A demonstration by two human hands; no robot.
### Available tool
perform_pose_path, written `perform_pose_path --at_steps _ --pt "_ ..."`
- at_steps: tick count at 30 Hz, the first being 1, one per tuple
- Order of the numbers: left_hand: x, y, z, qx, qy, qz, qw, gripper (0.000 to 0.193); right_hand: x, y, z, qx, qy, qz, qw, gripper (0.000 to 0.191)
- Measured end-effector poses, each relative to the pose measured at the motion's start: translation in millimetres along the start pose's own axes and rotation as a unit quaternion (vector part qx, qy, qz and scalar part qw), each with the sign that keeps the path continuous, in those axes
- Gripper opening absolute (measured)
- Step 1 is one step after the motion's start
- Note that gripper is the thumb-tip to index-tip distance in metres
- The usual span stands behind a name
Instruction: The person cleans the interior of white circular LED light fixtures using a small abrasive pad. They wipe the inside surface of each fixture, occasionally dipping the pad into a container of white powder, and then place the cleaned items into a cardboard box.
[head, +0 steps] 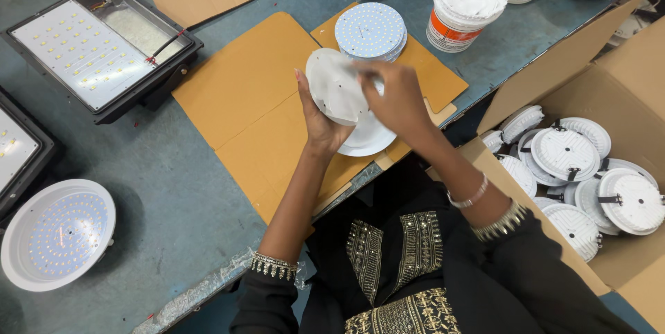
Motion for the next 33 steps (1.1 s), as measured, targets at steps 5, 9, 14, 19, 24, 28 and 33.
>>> perform_pose_path --at_steps 5,9,14,19,24,28,33 --pt "-1.7 -0.6 -0.8 -0.023 -0.019 -0.011 1.0 0.089 32.6 -4.4 17.5 -0.016 -0.036 -0.037 0.999 0.026" --pt "-4.7 -1.6 1.0 0.003 0.004 -0.004 1.0 0.099 52.0 9.5 -20.1 -0.047 -0.035 -0.072 0.996 0.037" --pt "-8.6 -11.3 3.7 0.014 -0.009 -0.014 1.0 0.101 24.4 -5.3 -44.2 -0.06 0.061 0.021 0.996 0.046" --pt "-15.4 -30.6 2.1 0.056 -0.036 0.045 0.997 0.097 -21.4 -93.5 -26.9 0.186 -0.093 0.156 0.966 0.017" --pt "0.2 -29.9 0.9 0.121 0.083 0.459 0.876 0.101 -7.5 -159.1 -23.7 0.173 -0.184 0.34 0.906 0.012" --pt "18.9 -16.7 -6.2 0.125 0.151 0.803 0.562 0.091 5.4 -173.3 -29.6 0.199 -0.176 0.413 0.871 0.013" --pt "26.6 1.6 -12.5 0.079 0.176 0.88 0.434 0.094 2.7 -180.8 -30.5 0.188 -0.17 0.423 0.87 0.011"
Point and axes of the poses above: each hand's wrist, its own z-axis towards the middle knuckle, its own x-axis out of the palm, y = z × x, the point moved 3 cm from there along z, towards the middle knuckle, and after that the axes turned 3 degrees about x, right-handed, at the moved point
